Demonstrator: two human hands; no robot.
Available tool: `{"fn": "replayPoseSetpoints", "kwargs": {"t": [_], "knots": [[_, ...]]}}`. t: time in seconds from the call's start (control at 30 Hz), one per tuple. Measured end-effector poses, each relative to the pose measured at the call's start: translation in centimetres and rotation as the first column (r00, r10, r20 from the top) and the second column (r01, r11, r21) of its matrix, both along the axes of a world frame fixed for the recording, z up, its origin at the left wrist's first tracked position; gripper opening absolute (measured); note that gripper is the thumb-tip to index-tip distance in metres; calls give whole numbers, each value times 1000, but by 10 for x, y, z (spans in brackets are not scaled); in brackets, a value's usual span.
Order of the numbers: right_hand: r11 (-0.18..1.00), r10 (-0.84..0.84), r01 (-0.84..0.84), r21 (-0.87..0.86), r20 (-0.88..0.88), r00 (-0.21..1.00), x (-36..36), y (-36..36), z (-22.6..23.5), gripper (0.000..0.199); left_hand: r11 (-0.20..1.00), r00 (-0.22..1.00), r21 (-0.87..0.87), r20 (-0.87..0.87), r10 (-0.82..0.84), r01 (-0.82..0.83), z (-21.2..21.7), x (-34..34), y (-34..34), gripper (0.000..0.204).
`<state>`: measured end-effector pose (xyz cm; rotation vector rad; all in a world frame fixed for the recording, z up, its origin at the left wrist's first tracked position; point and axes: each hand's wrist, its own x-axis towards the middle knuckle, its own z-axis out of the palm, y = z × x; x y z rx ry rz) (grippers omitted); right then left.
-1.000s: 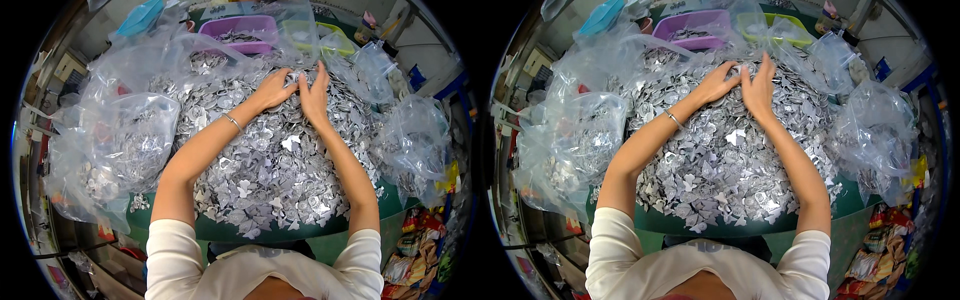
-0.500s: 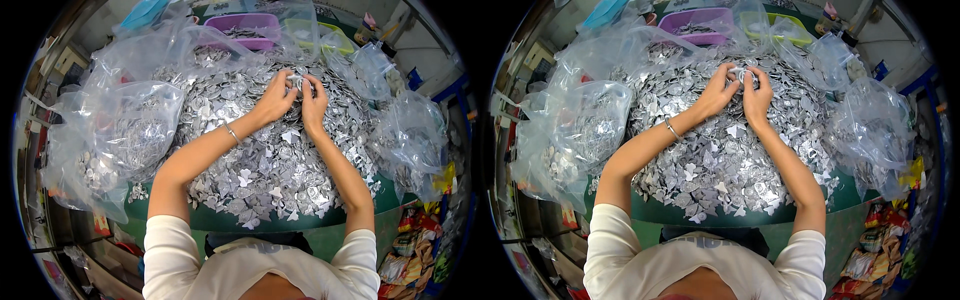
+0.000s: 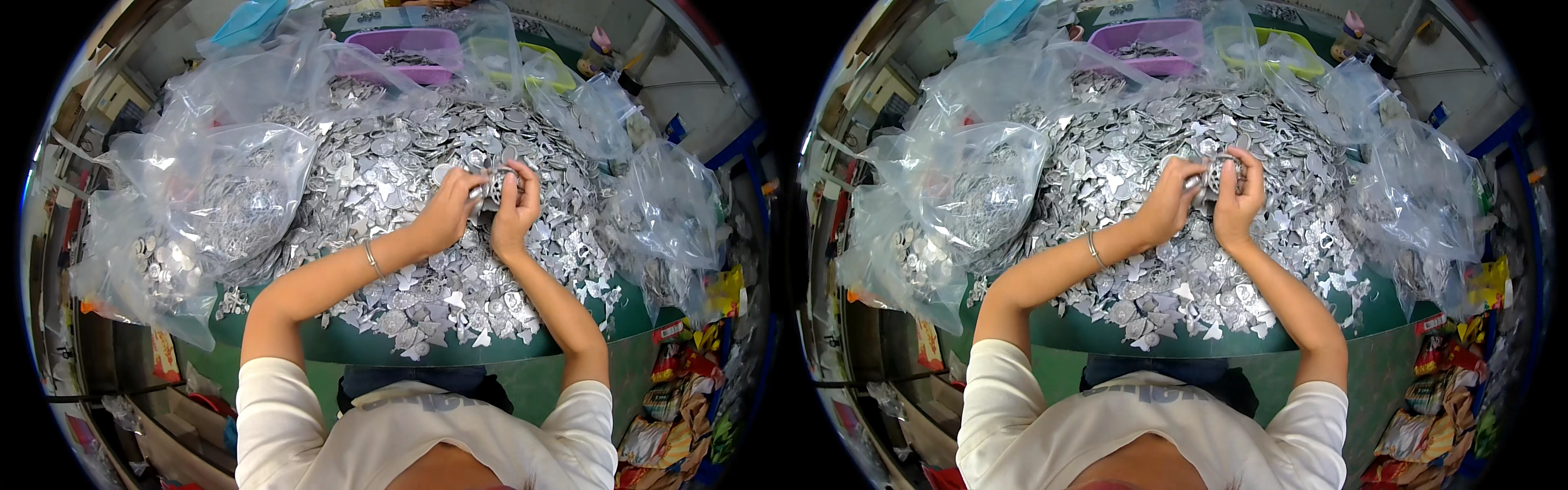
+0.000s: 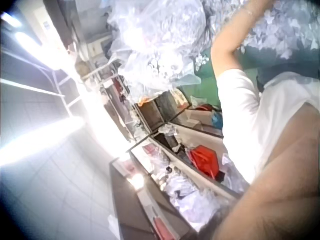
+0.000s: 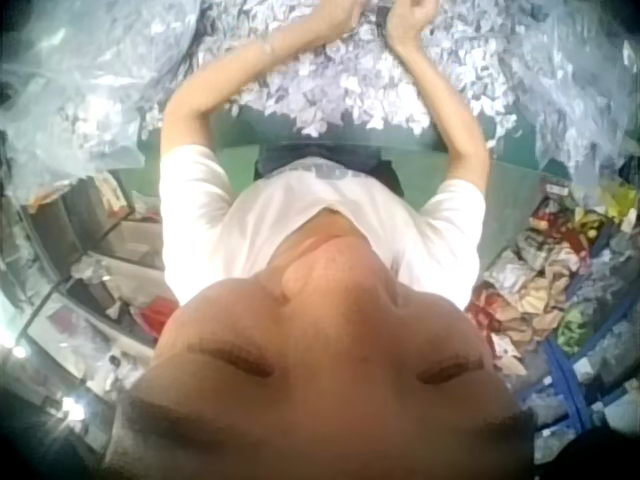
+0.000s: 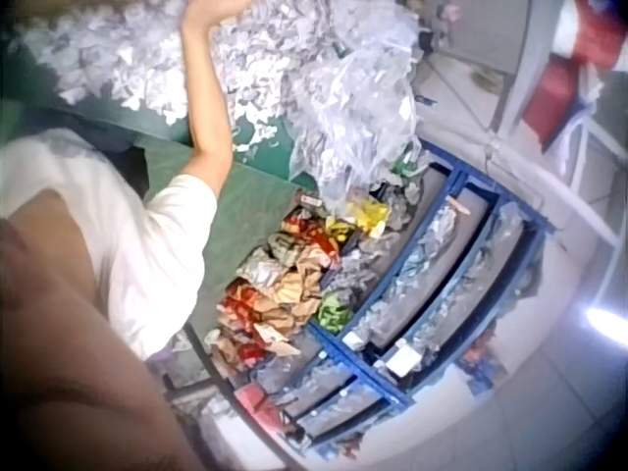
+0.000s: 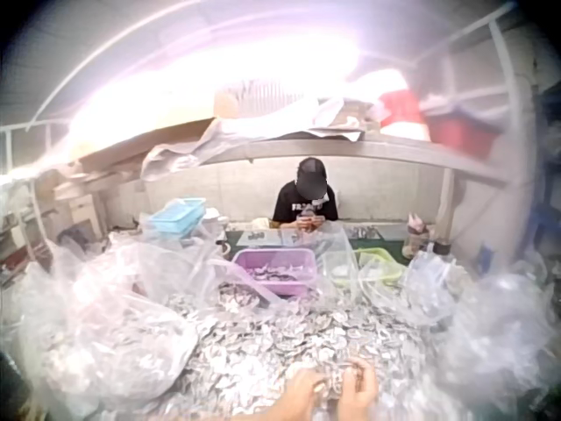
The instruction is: The person sorts small silver-colored decorative pieces by hand on a green workbench, picking through a large central pile and placing selected items into plastic bags.
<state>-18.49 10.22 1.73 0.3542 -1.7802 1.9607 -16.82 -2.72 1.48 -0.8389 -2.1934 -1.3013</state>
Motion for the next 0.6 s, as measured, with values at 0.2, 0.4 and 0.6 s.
{"fn": "replayPoseSetpoints", "kwargs": {"t": [0.2, 0.4, 0.6], "knots": [[969, 233, -237, 70, 60, 971, 52, 18, -30, 14, 957, 993, -273, 101, -69, 95, -22, 55, -19, 41], [744, 427, -479, 466, 220, 877, 70, 58, -2, 8, 924, 962, -323, 241, -128, 204, -4, 93, -43, 51], [703, 35, 84, 706, -152, 988, 22, 55, 20, 31, 948, 975, -231, -90, 204, -220, 16, 59, -31, 50]]}}
